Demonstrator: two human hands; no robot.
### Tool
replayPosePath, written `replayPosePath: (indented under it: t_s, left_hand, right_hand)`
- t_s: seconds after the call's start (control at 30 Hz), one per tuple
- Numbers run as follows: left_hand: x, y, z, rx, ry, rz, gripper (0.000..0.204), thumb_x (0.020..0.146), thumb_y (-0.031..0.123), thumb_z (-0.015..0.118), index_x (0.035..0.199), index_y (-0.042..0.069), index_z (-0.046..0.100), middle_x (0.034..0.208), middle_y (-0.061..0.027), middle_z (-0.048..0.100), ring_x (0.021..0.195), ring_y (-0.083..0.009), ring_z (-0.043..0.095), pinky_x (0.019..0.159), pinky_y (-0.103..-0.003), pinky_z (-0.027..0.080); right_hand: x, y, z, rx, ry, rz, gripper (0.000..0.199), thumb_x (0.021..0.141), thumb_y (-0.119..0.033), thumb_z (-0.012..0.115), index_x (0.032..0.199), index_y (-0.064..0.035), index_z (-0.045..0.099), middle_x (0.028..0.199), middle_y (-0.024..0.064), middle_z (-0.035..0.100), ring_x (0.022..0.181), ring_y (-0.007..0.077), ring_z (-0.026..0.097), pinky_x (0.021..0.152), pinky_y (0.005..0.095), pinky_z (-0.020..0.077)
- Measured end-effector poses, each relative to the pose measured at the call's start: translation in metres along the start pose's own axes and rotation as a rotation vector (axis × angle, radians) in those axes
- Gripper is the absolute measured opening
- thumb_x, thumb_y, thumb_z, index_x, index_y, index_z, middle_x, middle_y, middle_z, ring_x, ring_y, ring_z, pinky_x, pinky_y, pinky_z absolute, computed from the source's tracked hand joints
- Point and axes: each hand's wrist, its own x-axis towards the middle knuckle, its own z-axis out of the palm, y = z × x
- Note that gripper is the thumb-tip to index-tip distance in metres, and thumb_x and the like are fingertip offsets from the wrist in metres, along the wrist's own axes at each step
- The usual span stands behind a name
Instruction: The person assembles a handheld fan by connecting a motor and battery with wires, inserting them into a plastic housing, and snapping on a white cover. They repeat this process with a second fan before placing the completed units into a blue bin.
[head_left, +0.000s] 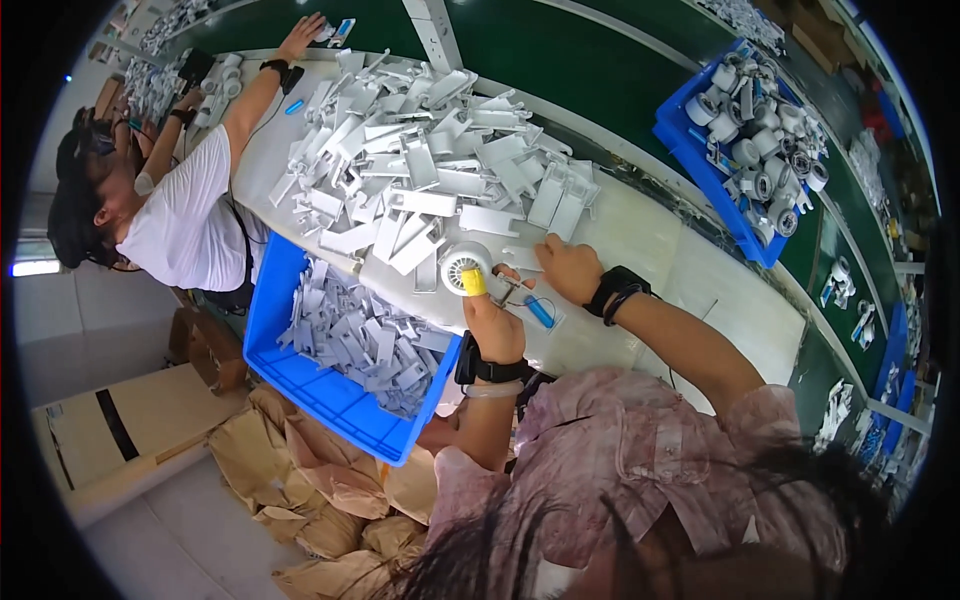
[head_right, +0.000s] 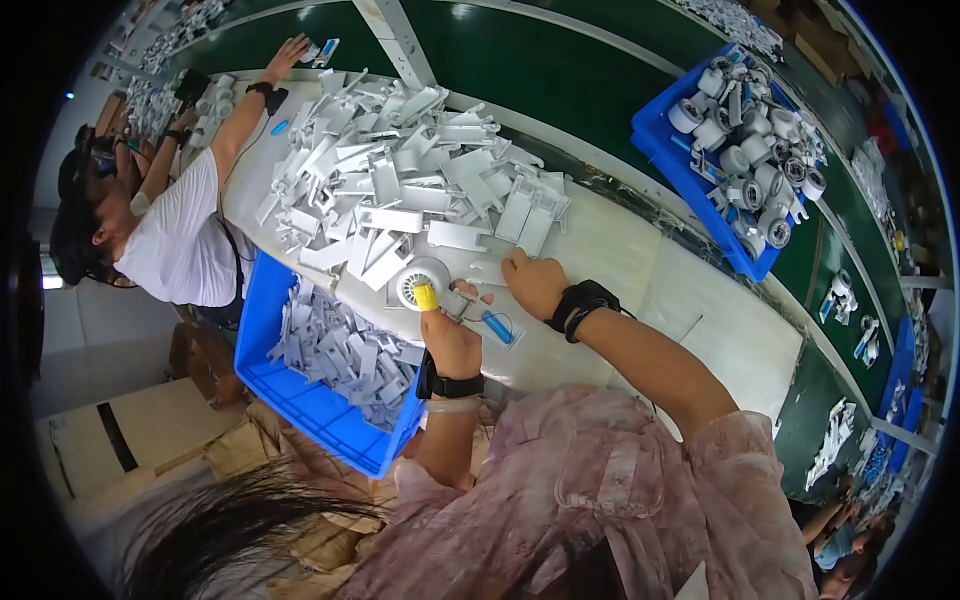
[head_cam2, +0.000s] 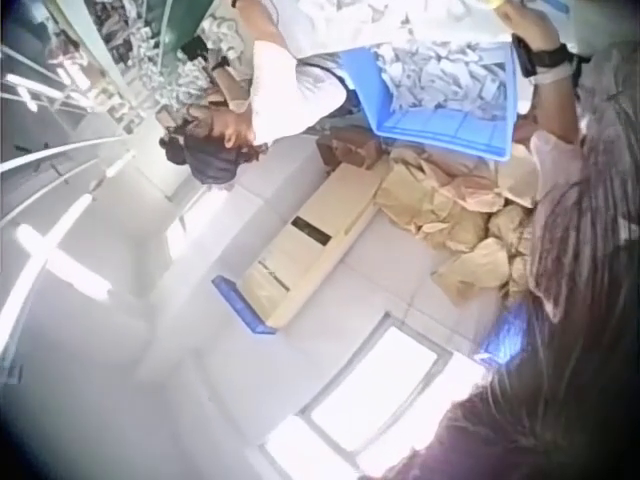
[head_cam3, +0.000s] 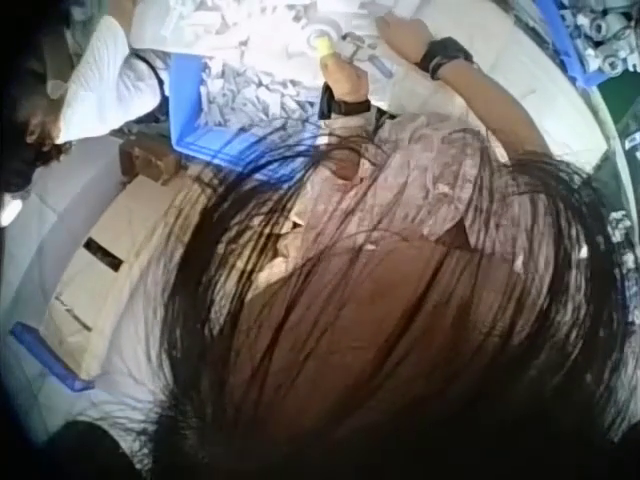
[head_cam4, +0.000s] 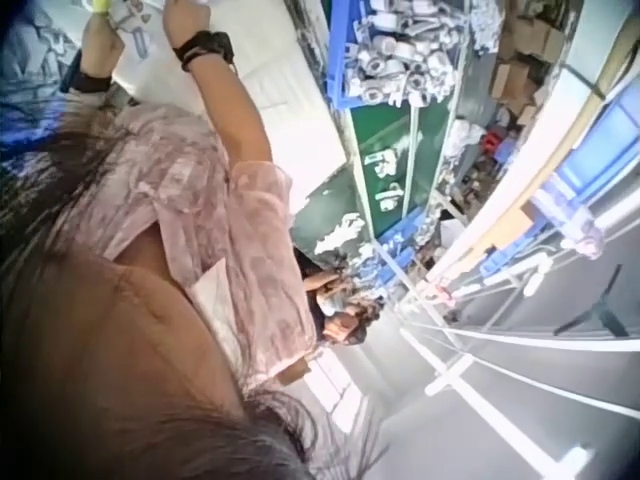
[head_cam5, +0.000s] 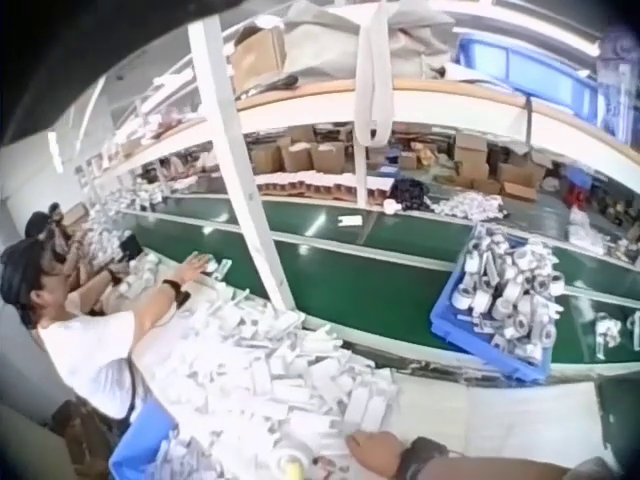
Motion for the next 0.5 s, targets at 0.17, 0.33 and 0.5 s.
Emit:
replayPosePath:
  t_s: [0.17, 0.33, 0.5]
  left_hand:
    - [0.004, -0.008, -0.006, -0.031, -0.011, 0.014, 0.035, 0.101, 0.037, 0.044, 0.115, 0.006, 0.052, 0.094, -0.0077, 0.059, 0.084, -0.0195, 0.059, 0.076, -0.042, 0.055]
    - [-0.001, -0.012, -0.002, -0.029, -0.021, -0.007, 0.036, 0.101, 0.037, 0.043, 0.115, 0.004, 0.049, 0.092, -0.0092, 0.057, 0.083, -0.0196, 0.06, 0.074, -0.041, 0.057]
    - [-0.006, -0.007, -0.008, 0.012, 0.008, -0.002, 0.035, 0.101, 0.037, 0.043, 0.113, 0.006, 0.054, 0.095, -0.0066, 0.058, 0.088, -0.0205, 0.058, 0.079, -0.045, 0.054]
  right_hand:
    - [-0.029, 0.008, -0.019, 0.252, -0.147, 0.109, 0.05, 0.076, -0.035, 0.073, 0.113, -0.0073, 0.054, 0.109, 0.0129, 0.055, 0.089, 0.0314, 0.064, 0.073, 0.0431, 0.0526]
    - [-0.062, 0.001, -0.03, 0.274, -0.07, 0.212, 0.057, 0.072, -0.035, 0.077, 0.118, -0.0093, 0.055, 0.111, 0.0094, 0.056, 0.097, 0.0297, 0.059, 0.077, 0.0411, 0.0484]
    - [-0.065, 0.004, -0.002, 0.133, 0.201, -0.033, 0.057, 0.068, -0.033, 0.078, 0.115, -0.0087, 0.058, 0.107, 0.0069, 0.057, 0.102, 0.0256, 0.053, 0.085, 0.0384, 0.0417]
